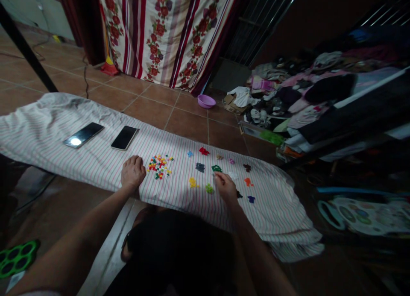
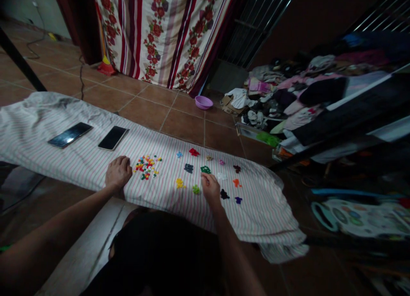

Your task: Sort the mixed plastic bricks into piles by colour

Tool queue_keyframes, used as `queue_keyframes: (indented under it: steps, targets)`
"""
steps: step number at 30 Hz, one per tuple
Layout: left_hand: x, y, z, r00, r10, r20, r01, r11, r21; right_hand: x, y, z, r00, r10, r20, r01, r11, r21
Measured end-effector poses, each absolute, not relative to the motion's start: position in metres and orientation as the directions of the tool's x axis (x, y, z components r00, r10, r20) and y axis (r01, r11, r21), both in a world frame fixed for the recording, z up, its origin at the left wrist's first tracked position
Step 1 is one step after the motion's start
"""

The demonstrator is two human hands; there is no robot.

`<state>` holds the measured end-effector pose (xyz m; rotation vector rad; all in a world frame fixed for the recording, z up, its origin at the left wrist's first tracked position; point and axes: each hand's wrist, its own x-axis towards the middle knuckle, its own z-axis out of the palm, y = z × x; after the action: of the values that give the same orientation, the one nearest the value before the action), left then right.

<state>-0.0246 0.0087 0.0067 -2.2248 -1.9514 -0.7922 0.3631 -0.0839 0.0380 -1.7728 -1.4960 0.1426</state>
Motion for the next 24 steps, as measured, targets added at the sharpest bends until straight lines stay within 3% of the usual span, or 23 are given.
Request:
queue_keyframes:
  steps: [4, 8, 24]
  targets:
    - [-0.026, 0.008, 0.006, 0.06, 0.907, 0.418, 0.937, -0.195, 0.291, 0.287, -0.065, 0.024, 0.111, 0.922, 0.371, 0.72, 0.183, -0.669]
    - [-0.026, 0.007, 0.007, 0.044, 0.913, 0.406, 0.93, -0.186, 0.317, 0.226, -0.055, 0.008, -0.038, 0.953, 0.299, 0.654, 0.25, -0.714]
    - [-0.025, 0.006, 0.01, 0.05, 0.921, 0.387, 0.922, -0.191, 0.336, 0.178, -0.049, 0.014, 0.012, 0.993, 0.118, 0.794, 0.062, -0.605]
